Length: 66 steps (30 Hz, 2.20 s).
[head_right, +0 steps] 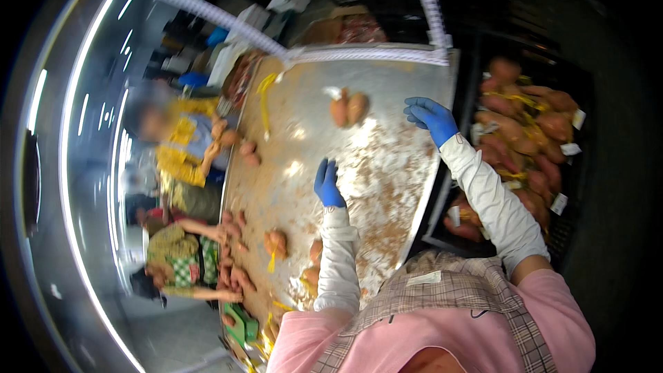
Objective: The person applies white labels to individual sweet potatoes on a metal table using blue gloves. They pick up a potato, attach a label, and place it into a black crate. Other workers are visible in the background performing similar tasks.
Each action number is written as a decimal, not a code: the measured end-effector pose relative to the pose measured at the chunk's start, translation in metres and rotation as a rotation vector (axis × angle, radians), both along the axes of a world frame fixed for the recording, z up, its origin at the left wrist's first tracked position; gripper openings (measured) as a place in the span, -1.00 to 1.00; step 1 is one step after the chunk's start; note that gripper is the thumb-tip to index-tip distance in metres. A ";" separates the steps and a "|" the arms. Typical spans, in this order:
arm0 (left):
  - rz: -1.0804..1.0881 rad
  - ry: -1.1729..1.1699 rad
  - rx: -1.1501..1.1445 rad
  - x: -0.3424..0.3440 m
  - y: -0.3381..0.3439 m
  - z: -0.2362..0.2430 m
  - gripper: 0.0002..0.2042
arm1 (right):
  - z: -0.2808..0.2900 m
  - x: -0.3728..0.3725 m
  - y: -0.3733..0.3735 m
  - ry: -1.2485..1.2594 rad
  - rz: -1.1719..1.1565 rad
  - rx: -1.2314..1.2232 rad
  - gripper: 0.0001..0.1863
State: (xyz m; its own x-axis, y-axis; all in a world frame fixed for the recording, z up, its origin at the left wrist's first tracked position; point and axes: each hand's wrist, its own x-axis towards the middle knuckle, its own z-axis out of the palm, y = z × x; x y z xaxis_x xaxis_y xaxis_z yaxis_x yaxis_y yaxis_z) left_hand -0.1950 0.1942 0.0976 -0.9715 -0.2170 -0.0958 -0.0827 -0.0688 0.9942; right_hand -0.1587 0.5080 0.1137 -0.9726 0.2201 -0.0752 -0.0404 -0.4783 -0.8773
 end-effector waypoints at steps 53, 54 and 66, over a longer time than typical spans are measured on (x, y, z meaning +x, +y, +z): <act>-0.406 -0.159 0.120 0.078 0.031 0.029 -0.61 | -0.006 0.236 0.225 -0.111 0.096 1.780 -0.13; -0.303 -0.230 0.085 0.078 0.019 0.026 -0.60 | -0.022 0.236 0.228 -0.157 0.147 1.795 -0.09; 0.641 -0.116 -0.086 0.236 -0.272 0.025 -0.64 | -0.045 0.175 0.272 -0.162 0.133 1.794 -0.54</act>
State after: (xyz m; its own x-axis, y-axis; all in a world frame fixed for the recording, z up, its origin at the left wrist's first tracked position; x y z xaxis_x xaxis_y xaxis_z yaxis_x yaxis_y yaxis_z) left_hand 0.0409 -0.0777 0.1222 -0.6314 -0.7611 -0.1483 -0.1582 -0.0607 0.9855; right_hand 0.0163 0.7797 0.0685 -0.9966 0.0609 0.0551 0.0441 0.9629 -0.2661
